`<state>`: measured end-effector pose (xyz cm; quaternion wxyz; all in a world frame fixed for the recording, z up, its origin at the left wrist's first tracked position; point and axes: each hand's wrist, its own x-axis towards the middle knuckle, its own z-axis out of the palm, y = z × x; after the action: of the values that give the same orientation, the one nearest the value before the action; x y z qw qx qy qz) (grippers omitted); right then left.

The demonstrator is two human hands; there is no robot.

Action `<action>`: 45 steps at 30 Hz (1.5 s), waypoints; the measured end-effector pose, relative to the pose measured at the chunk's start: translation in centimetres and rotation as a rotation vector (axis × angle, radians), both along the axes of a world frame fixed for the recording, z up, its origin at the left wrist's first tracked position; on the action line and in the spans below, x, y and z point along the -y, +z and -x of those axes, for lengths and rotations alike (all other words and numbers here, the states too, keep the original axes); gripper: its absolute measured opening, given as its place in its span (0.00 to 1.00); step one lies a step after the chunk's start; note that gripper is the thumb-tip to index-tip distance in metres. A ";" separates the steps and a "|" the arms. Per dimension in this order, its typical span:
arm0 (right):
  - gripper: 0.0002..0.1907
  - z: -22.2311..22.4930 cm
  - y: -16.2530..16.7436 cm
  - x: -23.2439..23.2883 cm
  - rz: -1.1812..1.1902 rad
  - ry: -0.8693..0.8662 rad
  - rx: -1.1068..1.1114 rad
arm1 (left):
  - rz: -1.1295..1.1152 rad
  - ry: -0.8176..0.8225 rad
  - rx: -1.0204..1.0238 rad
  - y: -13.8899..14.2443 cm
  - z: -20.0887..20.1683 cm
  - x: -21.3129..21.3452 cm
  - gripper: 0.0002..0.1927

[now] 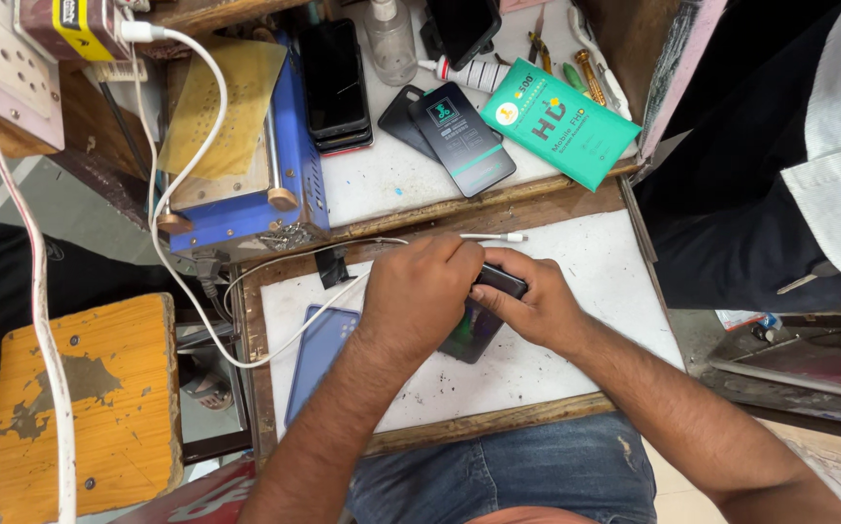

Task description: The person handles a disassembled smartphone, aligns the screen assembly with the chassis, and connects a charging cable. They then use a small black card to press along the screen edges, likely to secure the display or remove bubbles. The phone remains on the workbench throughout.

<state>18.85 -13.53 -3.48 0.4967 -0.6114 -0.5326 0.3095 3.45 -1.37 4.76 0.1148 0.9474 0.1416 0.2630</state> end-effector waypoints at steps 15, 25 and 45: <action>0.35 0.0 4.6 -0.5 0.082 0.085 0.045 | 0.077 -0.002 0.076 2.4 1.6 1.4 0.07; 0.27 0.3 6.3 0.6 0.235 0.200 0.364 | 0.676 0.285 0.353 -3.0 7.4 5.1 0.06; 0.14 -2.1 4.5 3.4 0.029 0.091 0.004 | 0.604 0.160 0.308 -1.9 4.6 6.6 0.07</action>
<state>20.96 -16.97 0.97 0.4722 -0.5944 -0.5561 0.3382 -1.14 -7.92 2.85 0.3892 0.8056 0.2681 0.3573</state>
